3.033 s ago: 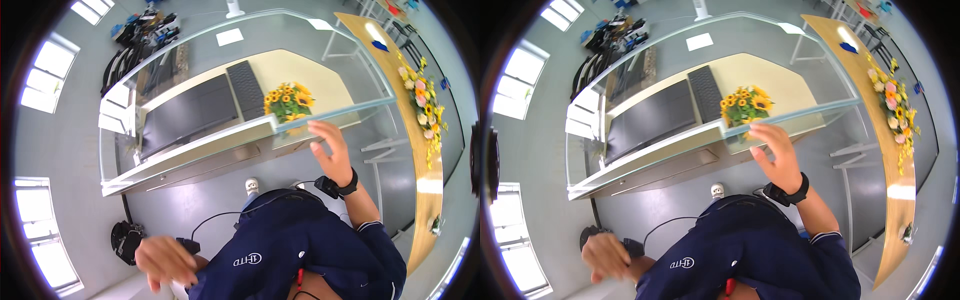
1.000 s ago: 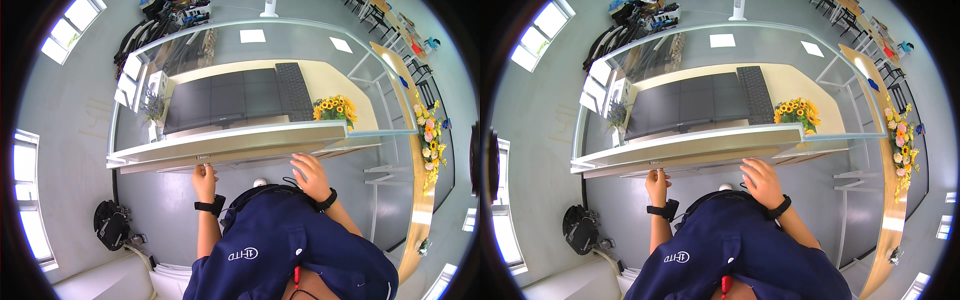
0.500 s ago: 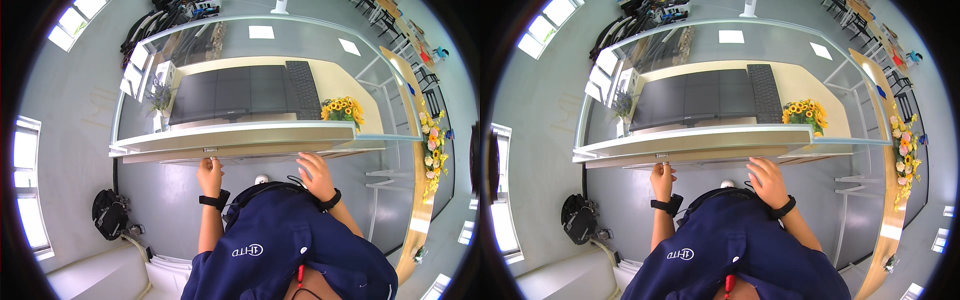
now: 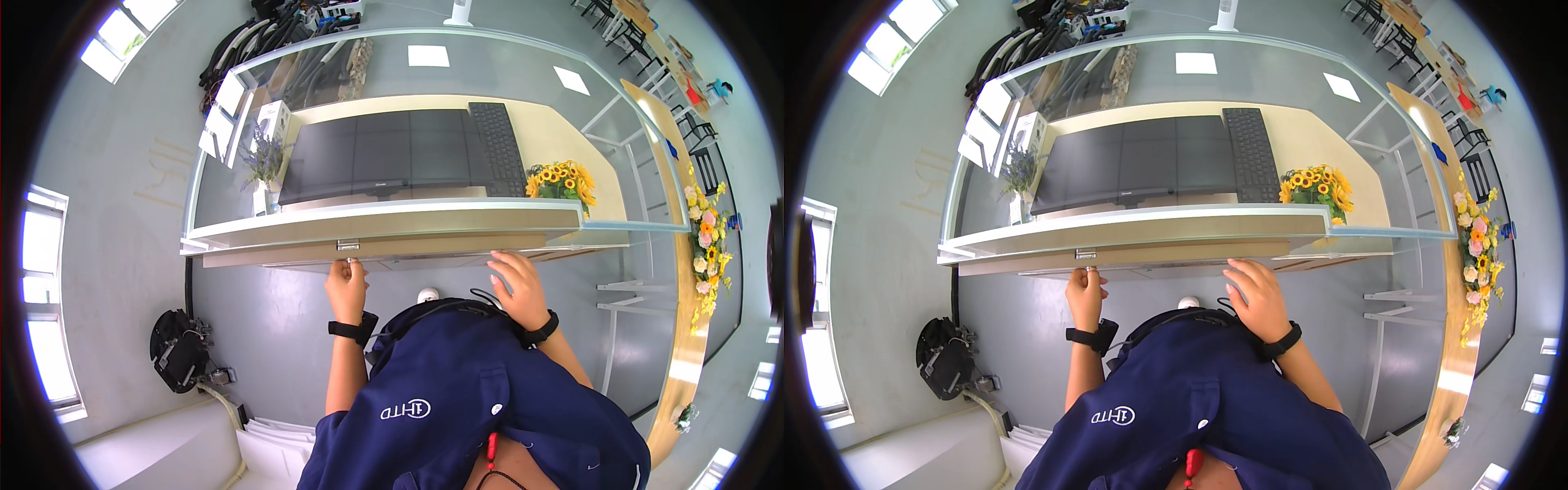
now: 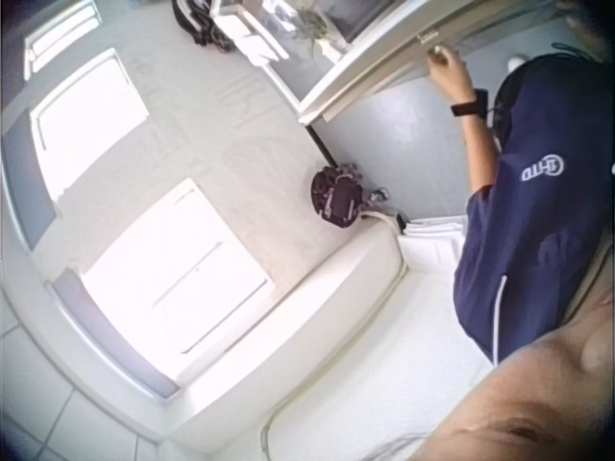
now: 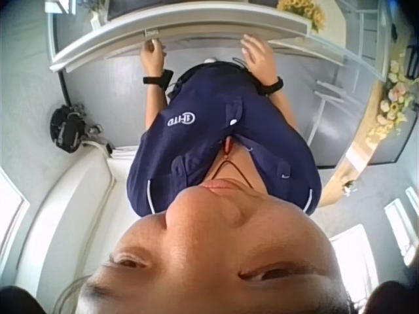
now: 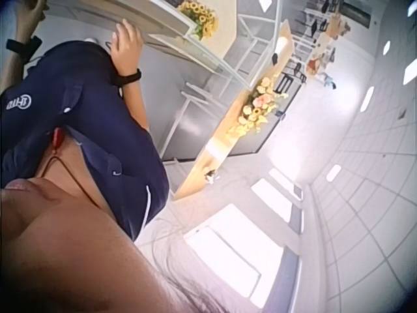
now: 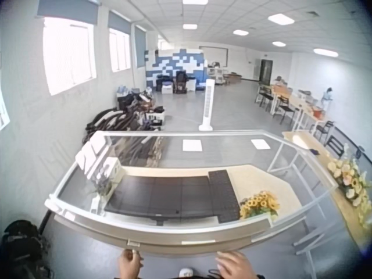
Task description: The person removes protective foam sheets from a glass desk and then places a monitor, keyboard, and potted plant on the workspace.
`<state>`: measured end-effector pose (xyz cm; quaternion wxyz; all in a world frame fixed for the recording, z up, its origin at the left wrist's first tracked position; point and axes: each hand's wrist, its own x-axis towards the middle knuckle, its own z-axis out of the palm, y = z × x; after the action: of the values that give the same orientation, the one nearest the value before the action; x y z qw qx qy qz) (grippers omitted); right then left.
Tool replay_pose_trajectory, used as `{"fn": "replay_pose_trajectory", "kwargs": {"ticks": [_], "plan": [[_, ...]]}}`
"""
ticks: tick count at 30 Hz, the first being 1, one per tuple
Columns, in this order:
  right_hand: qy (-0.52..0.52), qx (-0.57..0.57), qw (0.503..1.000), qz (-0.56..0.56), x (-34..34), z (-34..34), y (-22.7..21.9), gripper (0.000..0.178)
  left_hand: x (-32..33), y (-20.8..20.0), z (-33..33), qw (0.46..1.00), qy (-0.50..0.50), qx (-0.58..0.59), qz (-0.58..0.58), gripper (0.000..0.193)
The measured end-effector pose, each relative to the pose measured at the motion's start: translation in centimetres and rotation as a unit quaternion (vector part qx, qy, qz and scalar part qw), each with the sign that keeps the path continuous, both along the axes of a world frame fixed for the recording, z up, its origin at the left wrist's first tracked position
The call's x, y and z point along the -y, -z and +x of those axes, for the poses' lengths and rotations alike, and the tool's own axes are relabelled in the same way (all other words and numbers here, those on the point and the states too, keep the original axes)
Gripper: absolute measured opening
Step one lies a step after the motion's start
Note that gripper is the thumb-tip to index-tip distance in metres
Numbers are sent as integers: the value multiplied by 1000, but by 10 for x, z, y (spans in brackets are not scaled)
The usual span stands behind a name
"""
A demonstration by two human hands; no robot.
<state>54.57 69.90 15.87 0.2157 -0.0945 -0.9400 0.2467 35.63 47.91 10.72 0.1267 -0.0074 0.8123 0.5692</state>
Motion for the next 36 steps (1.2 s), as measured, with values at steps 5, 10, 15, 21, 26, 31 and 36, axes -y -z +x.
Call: {"fn": "replay_pose_trajectory", "kwargs": {"ticks": [5,10,15,21,26,31,36], "plan": [[6,-6,1000,-1,1,2,0,19,0,-2,1,1000,7,-11,4,25],[86,-13,992,-96,-3,17,12,15,6,-3,3,1000,16,7,0,21],[249,13,904,-347,-33,58,50,13,10,5,9,999,26,-9,21,20],[347,-129,734,-570,-39,62,48,33,27,8,25,997,47,26,54,17],[229,-54,625,-745,-47,59,57,42,48,15,40,990,102,72,63,21],[245,67,616,-746,-52,67,76,55,68,35,69,967,75,185,155,39],[271,166,658,-683,-39,92,112,64,90,60,105,955,53,199,214,54]]}}
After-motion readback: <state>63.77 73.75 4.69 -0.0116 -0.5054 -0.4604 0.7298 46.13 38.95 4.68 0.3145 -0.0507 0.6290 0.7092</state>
